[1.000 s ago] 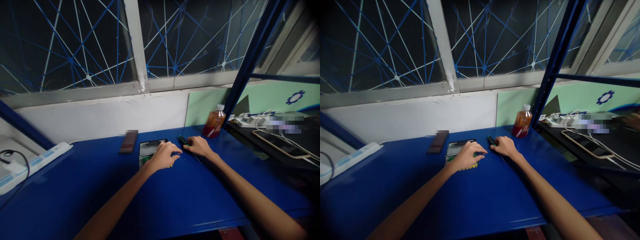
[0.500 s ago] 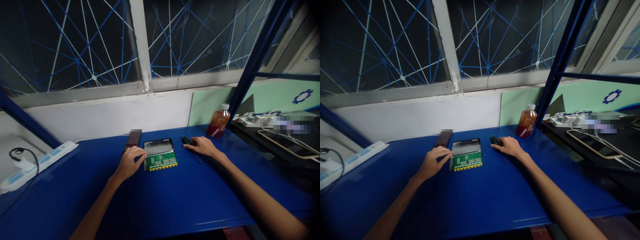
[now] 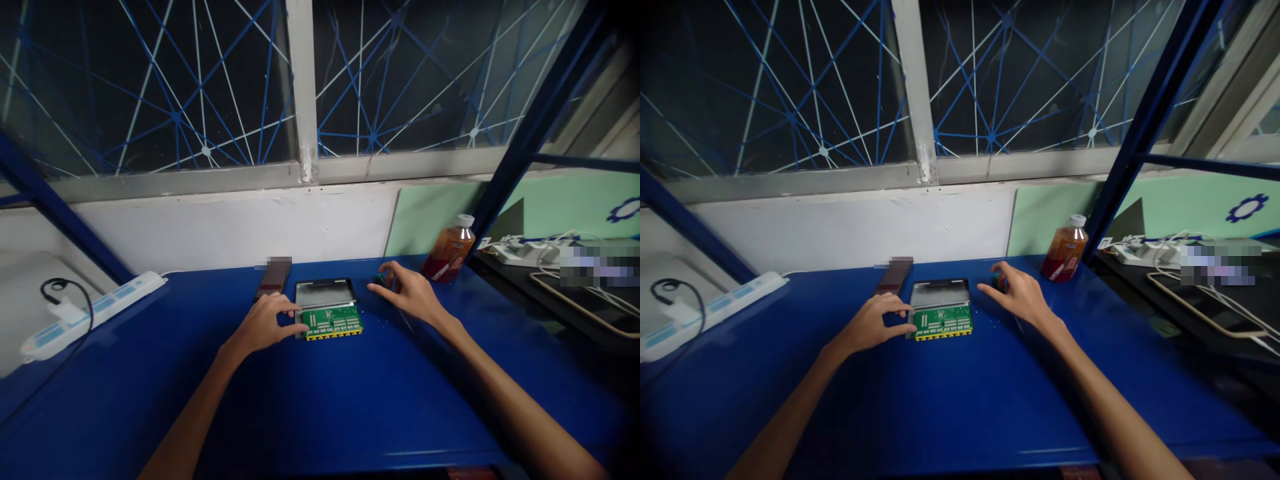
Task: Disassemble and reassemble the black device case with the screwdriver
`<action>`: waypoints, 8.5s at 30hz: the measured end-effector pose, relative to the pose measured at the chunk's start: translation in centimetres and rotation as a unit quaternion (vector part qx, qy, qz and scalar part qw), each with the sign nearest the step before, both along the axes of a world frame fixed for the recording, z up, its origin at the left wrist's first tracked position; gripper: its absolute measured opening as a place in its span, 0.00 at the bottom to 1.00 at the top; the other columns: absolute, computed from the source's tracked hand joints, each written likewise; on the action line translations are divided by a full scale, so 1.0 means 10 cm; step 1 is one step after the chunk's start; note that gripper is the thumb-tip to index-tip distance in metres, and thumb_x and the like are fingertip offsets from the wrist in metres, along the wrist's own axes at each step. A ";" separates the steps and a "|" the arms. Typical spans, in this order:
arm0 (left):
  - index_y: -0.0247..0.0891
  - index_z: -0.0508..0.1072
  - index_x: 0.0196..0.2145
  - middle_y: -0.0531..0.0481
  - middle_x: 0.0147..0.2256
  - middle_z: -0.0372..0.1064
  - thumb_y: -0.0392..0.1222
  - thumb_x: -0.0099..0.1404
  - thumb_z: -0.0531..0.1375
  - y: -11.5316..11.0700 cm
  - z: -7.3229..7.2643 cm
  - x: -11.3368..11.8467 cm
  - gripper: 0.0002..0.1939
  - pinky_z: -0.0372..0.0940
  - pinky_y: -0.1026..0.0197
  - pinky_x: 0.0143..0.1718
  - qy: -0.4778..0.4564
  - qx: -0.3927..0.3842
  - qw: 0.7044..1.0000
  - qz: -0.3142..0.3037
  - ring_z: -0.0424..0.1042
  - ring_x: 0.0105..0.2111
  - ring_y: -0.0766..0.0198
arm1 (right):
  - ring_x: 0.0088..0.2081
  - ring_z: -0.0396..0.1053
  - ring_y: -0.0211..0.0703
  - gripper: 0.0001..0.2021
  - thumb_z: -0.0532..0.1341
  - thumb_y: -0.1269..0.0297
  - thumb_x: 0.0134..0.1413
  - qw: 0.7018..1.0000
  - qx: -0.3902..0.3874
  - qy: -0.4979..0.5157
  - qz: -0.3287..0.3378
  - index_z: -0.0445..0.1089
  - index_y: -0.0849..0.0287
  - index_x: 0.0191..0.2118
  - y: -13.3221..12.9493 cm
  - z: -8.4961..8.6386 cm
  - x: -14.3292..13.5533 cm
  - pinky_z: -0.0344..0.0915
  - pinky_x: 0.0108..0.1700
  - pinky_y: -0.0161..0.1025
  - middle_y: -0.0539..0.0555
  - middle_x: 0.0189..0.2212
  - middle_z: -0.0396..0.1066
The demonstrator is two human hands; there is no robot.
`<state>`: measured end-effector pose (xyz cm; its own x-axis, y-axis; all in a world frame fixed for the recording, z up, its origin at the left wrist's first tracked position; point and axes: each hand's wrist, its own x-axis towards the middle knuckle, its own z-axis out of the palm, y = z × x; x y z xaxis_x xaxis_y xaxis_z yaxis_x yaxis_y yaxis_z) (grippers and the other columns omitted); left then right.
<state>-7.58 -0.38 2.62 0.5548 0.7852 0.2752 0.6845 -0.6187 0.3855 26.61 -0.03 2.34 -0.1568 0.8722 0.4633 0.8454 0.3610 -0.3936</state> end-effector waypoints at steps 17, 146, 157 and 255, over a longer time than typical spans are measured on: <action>0.45 0.76 0.45 0.50 0.34 0.72 0.64 0.48 0.65 -0.03 -0.04 0.03 0.31 0.57 0.58 0.36 0.052 -0.027 0.998 0.010 0.68 0.35 0.55 | 0.32 0.70 0.45 0.23 0.58 0.41 0.52 0.985 -0.042 -0.108 0.125 0.72 0.57 0.37 -0.17 -0.08 -0.24 0.58 0.31 0.38 0.54 0.31 0.73; 0.34 0.68 0.23 0.54 0.21 0.61 0.49 0.65 0.55 -0.09 0.01 0.27 0.18 0.57 0.66 0.27 -0.279 -0.116 0.949 0.089 0.63 0.23 0.67 | 0.19 0.61 0.35 0.15 0.51 0.53 0.64 0.947 -0.145 0.236 0.164 0.62 0.58 0.32 -0.39 -0.01 -0.50 0.55 0.24 0.34 0.45 0.17 0.62; 0.34 0.71 0.38 0.53 0.21 0.70 0.48 0.64 0.57 -0.11 -0.02 0.27 0.14 0.62 0.66 0.27 -0.340 -0.173 0.922 0.067 0.71 0.22 0.65 | 0.19 0.64 0.36 0.13 0.51 0.53 0.64 0.932 -0.170 0.274 0.167 0.64 0.57 0.38 -0.33 -0.08 -0.47 0.57 0.22 0.33 0.46 0.19 0.63; 0.43 0.68 0.52 0.47 0.46 0.64 0.60 0.55 0.61 -0.14 -0.14 0.19 0.30 0.65 0.59 0.32 0.088 0.002 0.996 0.011 0.72 0.37 0.57 | 0.38 0.71 0.50 0.33 0.55 0.39 0.54 0.972 -0.064 -0.157 0.163 0.63 0.60 0.56 -0.25 -0.20 -0.39 0.66 0.34 0.42 0.60 0.45 0.68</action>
<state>-5.66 -1.74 1.19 0.5779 0.7965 0.1775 0.7543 -0.6044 0.2564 22.69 -2.53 0.32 -0.5499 0.8003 0.2389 0.7805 0.5942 -0.1941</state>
